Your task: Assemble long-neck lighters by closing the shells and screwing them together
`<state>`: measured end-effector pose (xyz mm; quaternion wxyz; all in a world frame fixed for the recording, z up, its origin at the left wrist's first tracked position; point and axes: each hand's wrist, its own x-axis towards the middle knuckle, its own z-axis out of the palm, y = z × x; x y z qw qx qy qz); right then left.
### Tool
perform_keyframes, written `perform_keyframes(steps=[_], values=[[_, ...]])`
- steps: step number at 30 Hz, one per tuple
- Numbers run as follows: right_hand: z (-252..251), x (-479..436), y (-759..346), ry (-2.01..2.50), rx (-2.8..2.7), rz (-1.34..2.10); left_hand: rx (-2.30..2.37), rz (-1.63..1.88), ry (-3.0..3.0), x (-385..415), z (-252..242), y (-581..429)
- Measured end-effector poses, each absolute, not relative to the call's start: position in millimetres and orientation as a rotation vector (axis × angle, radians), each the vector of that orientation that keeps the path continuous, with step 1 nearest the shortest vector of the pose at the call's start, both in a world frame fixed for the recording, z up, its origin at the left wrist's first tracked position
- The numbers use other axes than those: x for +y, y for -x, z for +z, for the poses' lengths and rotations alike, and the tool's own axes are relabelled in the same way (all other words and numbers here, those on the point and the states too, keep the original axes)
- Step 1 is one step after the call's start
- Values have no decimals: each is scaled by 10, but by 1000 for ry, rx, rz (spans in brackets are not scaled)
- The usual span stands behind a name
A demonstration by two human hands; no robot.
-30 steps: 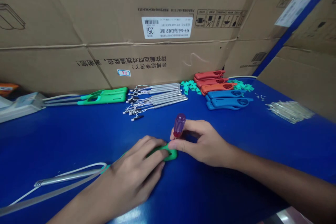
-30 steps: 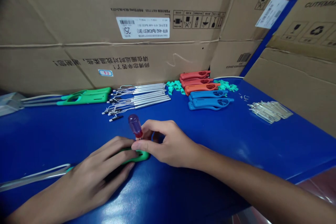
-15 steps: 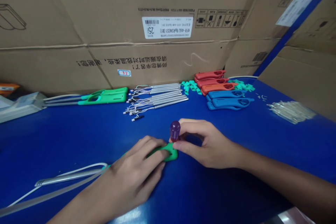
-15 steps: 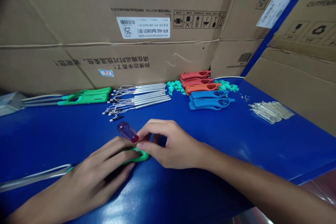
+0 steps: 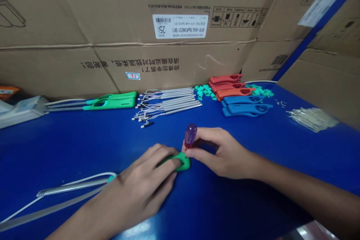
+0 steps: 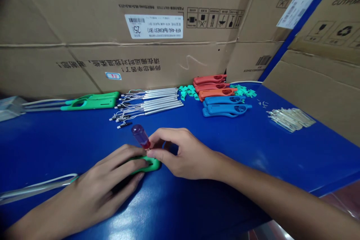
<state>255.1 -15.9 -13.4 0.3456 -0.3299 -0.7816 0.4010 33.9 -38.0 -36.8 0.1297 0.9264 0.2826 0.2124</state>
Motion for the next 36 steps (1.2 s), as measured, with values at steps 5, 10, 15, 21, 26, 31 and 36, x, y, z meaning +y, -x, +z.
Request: perform_keyframes(steps=[5, 10, 15, 21, 26, 31, 36], values=[[-143, -153, -2569, 818, -2084, 968, 823, 665, -2697, -389, -361, -345], [-160, -150, -2572, 804, -2103, 962, 806, 676, -2710, -402, -355, -332], [-119, -154, -2565, 848, -2105, 1032, 815, 646, -2684, -389, -358, -341], [-171, -166, -2556, 886, -2008, 1109, 834, 681, -2756, -395, -355, -338], [-266, -191, -2547, 861, -1910, 978, 843, 640, -2721, -391, -359, -347], [-256, -233, -2567, 809, -2051, 762, 839, 621, -2704, -392, -370, -347], [-253, -234, -2584, 814, -2122, 581, 847, 613, -2690, -402, -367, -328]])
